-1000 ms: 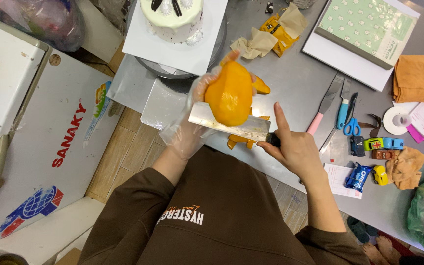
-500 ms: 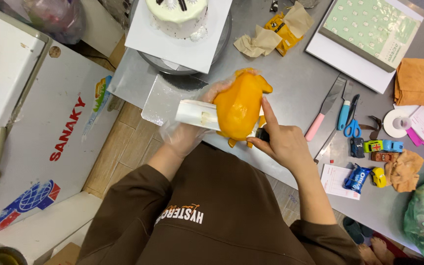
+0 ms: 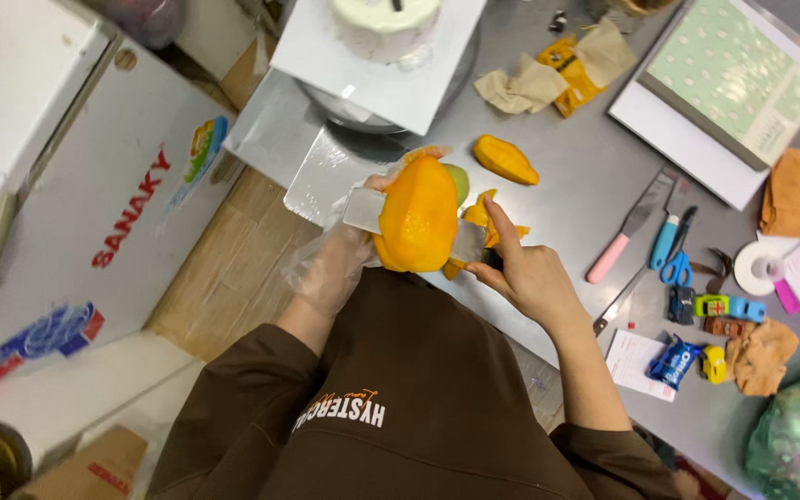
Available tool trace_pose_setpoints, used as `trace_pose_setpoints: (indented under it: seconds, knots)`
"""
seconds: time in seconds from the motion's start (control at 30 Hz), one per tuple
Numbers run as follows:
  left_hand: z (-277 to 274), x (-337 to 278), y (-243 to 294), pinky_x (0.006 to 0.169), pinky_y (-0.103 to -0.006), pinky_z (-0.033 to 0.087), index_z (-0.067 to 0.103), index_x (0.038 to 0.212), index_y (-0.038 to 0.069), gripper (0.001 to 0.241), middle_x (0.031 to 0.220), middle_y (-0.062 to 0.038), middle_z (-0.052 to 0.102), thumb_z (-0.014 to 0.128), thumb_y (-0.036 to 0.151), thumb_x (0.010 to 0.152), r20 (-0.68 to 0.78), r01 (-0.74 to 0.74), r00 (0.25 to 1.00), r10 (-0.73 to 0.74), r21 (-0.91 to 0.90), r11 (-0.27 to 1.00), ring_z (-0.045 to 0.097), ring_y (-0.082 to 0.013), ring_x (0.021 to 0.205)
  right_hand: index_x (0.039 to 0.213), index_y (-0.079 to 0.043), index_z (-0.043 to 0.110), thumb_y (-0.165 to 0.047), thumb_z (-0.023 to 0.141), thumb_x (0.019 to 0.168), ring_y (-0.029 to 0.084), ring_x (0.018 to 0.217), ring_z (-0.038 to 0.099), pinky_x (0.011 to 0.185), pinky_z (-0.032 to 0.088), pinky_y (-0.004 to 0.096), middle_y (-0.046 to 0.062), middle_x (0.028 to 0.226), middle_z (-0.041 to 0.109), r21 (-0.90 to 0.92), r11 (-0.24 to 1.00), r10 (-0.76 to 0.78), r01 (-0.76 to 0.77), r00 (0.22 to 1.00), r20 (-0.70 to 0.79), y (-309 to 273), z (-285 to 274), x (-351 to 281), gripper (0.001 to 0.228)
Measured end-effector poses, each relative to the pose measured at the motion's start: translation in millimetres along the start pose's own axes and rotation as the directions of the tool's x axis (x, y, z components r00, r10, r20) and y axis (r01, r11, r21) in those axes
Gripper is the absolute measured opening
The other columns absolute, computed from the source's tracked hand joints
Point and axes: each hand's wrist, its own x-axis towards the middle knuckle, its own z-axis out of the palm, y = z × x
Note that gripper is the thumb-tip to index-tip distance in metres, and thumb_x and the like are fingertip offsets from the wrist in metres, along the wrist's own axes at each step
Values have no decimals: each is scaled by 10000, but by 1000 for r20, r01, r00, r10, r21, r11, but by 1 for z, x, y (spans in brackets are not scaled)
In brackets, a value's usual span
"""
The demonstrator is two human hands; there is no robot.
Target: The person prepares to peel a fruit by putting on a plastic glove, then uses a cleaver to slice the skin off a mango, placing the peeled fruit and skin on a metal workspace.
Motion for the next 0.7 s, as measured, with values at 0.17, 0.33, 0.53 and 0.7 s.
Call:
trace_pose_setpoints:
  seconds: [0.17, 0.33, 0.53, 0.7]
  knots:
    - [-3, -32, 29, 969, -389, 599, 516, 1431, -67, 490, 1314, -187, 616, 578, 295, 1106, -35, 13, 999, -16, -81, 997, 670, -244, 1122, 1599, -104, 242, -460, 680, 936, 412, 599, 637, 647, 510, 503, 144, 616, 618, 47, 992, -116, 114, 993, 34, -19, 45, 35, 870]
    - [27, -51, 95, 979, -394, 569, 493, 1445, -59, 583, 1293, -187, 619, 606, 348, 1044, -82, 84, 993, -87, -38, 996, 654, -250, 1119, 1605, -123, 224, -480, 636, 951, 438, 607, 630, 621, 494, 524, 196, 595, 604, 78, 996, -47, 32, 980, 193, -41, 74, 56, 851]
    - [4, -67, 131, 1010, -405, 529, 485, 1424, -16, 685, 1273, -167, 636, 682, 422, 936, -90, 132, 988, -127, 46, 990, 636, -250, 1138, 1610, -125, 240, -480, 602, 993, 424, 604, 626, 610, 493, 509, 186, 616, 614, 104, 992, -89, 73, 984, 155, -58, 142, 87, 799]
    - [-70, -65, 133, 1035, -414, 495, 479, 1406, 19, 775, 1256, -150, 650, 745, 484, 846, -102, 122, 990, -98, 272, 954, 620, -250, 1154, 1611, -123, 222, -502, 584, 977, 425, 591, 637, 600, 505, 508, 195, 619, 635, 50, 998, 38, -48, 984, 172, -53, 180, 91, 822]
